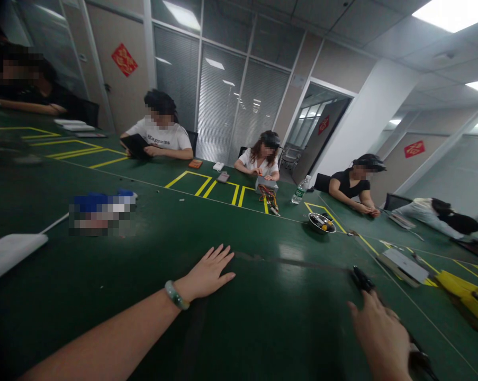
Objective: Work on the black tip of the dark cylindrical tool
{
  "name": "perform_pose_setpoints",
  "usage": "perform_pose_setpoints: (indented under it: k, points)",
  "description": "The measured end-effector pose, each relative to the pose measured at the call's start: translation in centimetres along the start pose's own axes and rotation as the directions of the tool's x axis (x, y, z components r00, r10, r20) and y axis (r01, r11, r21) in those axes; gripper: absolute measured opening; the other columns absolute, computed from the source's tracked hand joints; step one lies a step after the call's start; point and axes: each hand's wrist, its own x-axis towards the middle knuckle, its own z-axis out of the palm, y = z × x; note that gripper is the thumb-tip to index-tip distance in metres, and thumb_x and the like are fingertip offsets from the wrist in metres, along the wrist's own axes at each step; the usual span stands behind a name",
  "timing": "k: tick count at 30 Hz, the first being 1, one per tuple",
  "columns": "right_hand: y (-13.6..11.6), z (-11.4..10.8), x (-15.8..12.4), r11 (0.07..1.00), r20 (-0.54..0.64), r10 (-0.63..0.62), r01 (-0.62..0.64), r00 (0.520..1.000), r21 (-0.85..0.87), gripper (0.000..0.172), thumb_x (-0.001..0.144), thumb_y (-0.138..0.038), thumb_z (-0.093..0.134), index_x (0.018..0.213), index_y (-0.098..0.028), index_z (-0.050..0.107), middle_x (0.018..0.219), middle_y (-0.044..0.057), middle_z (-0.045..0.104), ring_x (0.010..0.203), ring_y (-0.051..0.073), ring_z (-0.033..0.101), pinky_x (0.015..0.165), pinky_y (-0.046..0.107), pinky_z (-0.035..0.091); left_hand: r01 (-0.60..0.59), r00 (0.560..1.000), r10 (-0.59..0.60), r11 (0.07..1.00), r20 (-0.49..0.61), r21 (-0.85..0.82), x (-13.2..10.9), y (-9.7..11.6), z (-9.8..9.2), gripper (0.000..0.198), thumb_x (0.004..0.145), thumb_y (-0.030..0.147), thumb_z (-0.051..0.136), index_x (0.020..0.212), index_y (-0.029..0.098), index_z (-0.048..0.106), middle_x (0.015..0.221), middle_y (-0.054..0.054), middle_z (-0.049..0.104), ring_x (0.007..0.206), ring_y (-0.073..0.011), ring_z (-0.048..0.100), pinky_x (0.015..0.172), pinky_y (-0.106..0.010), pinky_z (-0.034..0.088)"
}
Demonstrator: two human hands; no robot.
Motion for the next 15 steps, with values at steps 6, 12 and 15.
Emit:
perform_pose_setpoints:
  k: [6,12,15]
  points:
    - [-21.7,-3.8,-1.7,0.732,-0.104,-0.595,0.59,0.797,0.341,0.045,0.096,-0.038,0.041,0.137,-0.019,0.049,0.143,0.007,0.046,0.129,0.026,0.043,0.108,0.045,0.036,-0.284,0.957,0.283,0.959,-0.069,-0.008,-0.4,1.2,-1.0,0.07,0.092,0.061,0.04,0.15,0.025,0.026,0.158,-0.004,0.019,0.146,-0.026,0.013,0.118,-0.047,0.01]
    - [-33.1,-6.4,-6.0,0.323,-0.097,-0.873,0.715,0.478,0.62,0.055,0.098,-0.042,0.044,0.149,-0.025,0.031,0.152,0.003,0.03,0.14,0.024,0.024,0.116,0.045,0.023,-0.336,0.928,0.261,0.894,-0.265,-0.297,-0.2,2.0,2.9,0.055,0.087,0.042,0.052,0.14,0.038,0.043,0.146,0.006,0.044,0.138,-0.0251,0.036,0.117,-0.043,0.022]
    - [-34.8,-6.2,-6.6,0.258,-0.08,-0.902,0.68,0.423,0.686,0.055,0.099,-0.051,0.039,0.148,-0.027,0.031,0.151,0.003,0.032,0.14,0.026,0.025,0.116,0.046,0.022,-0.216,0.914,0.05,0.901,-0.403,-0.376,1.3,4.2,6.4,0.066,0.088,0.048,0.044,0.149,0.04,0.021,0.155,0.01,0.025,0.146,-0.0311,0.01,0.115,-0.059,0.02]
